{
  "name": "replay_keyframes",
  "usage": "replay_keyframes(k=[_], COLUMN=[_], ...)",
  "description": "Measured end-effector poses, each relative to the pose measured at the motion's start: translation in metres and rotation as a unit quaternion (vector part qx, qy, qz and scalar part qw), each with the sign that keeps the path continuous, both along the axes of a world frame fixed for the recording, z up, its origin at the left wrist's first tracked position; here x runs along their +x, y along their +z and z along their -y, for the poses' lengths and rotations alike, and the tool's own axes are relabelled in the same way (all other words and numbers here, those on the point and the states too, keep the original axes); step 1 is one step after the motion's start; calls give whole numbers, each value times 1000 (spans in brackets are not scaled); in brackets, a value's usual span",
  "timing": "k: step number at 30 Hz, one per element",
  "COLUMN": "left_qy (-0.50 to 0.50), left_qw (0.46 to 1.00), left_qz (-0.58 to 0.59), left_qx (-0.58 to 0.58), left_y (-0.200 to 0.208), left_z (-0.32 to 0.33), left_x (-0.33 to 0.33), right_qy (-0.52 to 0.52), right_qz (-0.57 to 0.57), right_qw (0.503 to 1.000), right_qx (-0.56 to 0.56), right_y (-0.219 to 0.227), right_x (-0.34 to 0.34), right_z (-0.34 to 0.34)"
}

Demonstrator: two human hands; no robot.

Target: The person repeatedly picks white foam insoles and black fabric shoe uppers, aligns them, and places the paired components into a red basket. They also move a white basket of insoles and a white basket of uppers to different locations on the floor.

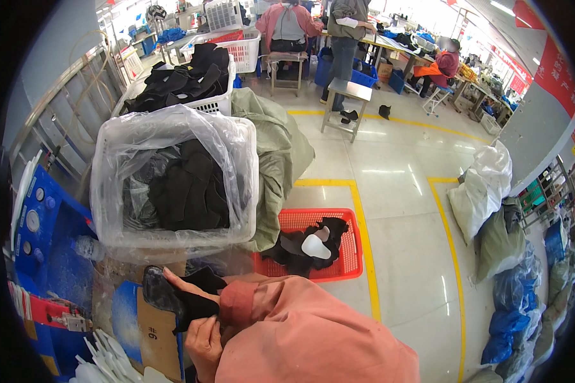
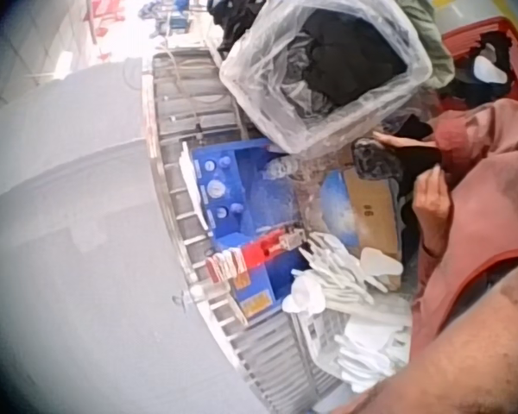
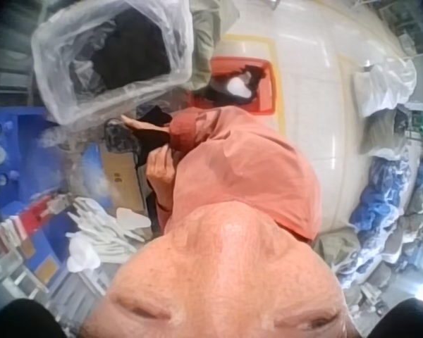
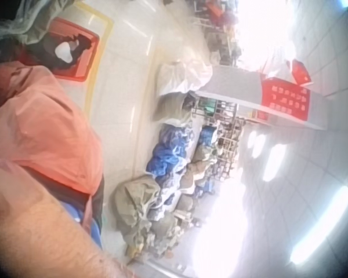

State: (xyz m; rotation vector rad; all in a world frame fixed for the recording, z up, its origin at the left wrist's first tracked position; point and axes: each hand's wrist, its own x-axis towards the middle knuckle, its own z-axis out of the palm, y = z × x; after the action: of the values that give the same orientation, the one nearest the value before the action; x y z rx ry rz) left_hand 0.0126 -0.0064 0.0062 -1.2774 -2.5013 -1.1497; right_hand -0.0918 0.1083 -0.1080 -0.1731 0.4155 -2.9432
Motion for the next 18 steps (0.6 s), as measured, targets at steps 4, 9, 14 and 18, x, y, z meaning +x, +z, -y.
replay_keyframes(k=[4,9,14,18], left_qy=[-1,-4,-5,-1], left_qw=[1000,1000,1000,1000], left_qz=[-3,8,7,6], left_qx=[8,9,10,14], left_y=[-2,-7,-8,-7], left_z=[1,4,4,2], left_x=[-1,-4,-6,-4], right_qy=[15,-11,-50,-108], right_qz=[-6,19,2,-12], right_qw=[999,999,999,990], right_qx=[-31,-38,21,85], right_y=[5,2,-22,-44], right_x=[-1,-4,-7,-12], right_z=[2,4,7,14])
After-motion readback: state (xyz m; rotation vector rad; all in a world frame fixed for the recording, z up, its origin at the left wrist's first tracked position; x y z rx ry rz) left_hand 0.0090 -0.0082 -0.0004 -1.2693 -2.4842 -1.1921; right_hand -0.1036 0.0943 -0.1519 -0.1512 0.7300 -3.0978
